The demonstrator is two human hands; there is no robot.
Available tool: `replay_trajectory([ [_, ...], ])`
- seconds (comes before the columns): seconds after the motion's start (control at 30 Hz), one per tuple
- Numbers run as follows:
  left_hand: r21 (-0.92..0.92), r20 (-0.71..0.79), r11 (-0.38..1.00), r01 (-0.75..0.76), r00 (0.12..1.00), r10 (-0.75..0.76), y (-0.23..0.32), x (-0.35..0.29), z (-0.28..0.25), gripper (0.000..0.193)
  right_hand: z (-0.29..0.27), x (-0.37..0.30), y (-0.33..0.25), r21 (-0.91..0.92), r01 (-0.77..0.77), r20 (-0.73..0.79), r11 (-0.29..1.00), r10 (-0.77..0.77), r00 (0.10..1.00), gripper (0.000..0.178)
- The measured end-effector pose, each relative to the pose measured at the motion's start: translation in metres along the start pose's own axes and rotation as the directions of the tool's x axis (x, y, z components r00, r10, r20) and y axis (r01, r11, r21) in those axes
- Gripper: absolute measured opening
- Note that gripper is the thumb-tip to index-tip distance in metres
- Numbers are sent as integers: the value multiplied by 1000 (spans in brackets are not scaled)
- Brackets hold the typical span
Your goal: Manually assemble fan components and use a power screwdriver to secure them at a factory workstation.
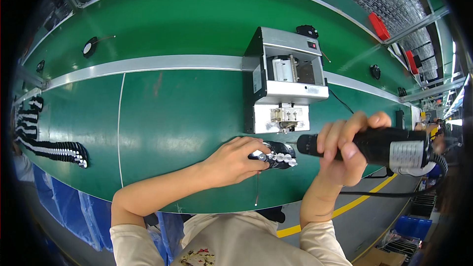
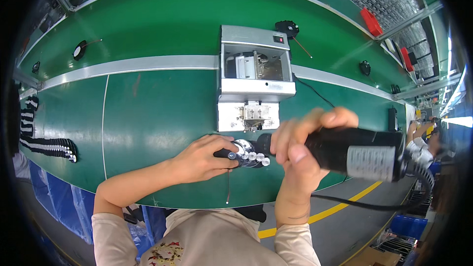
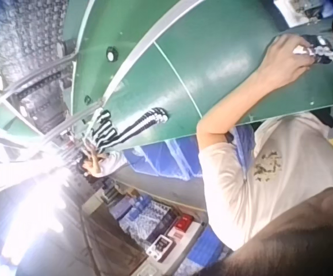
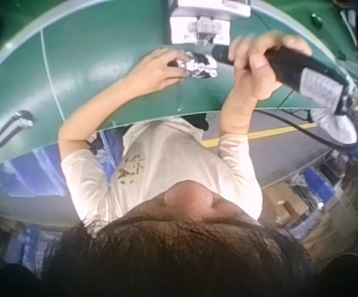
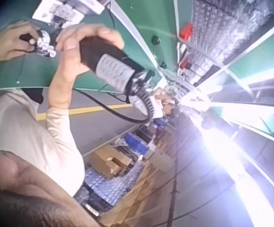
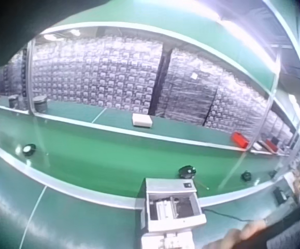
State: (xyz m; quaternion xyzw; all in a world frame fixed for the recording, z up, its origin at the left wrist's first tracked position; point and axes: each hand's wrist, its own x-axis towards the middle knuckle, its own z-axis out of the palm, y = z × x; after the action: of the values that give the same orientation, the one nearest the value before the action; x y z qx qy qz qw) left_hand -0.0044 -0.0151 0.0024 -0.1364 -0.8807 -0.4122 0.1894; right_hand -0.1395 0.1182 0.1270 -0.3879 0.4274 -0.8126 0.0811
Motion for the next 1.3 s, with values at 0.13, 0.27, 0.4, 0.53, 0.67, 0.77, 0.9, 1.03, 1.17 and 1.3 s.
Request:
replay_trajectory([
  [0.13,1,-1,1000,-6,1000,6,-3,0,0,25,-1,25,9,-11,3,-13,1000,-3,1000,52],
  [0.27,-17,9,1000,-16,1000,16,-3,0,-2,25,2,32,18,-134,-2,14,991,4,1000,48],
  [0.4,-21,2,1000,-15,1000,15,-3,0,-3,26,4,32,25,-177,-83,-11,981,83,997,46],
  [0.53,-5,-9,1000,-3,1000,3,-3,-2,-5,26,9,33,29,-193,-120,14,974,125,992,46],
  [0.67,-31,-31,999,-9,999,8,-3,-4,-2,25,5,16,23,-39,-69,14,997,70,997,48],
  [0.77,-43,-42,999,-8,999,6,-2,-2,-1,22,2,-6,13,-70,-39,11,997,40,999,46],
  [0.9,-48,-39,999,1,999,-3,-2,-2,-1,21,0,-33,4,-50,-84,43,995,86,995,46],
  [1.03,-46,-46,999,6,999,-8,-1,-3,-1,22,1,-45,5,4,-198,40,980,197,980,46],
  [1.17,-41,-50,999,-5,999,3,-2,-4,-2,22,0,-55,9,-20,-243,23,970,244,970,45],
  [1.3,-10,-44,1000,-11,999,10,1,-5,-2,25,3,-64,8,-76,-160,119,984,168,979,44],
])
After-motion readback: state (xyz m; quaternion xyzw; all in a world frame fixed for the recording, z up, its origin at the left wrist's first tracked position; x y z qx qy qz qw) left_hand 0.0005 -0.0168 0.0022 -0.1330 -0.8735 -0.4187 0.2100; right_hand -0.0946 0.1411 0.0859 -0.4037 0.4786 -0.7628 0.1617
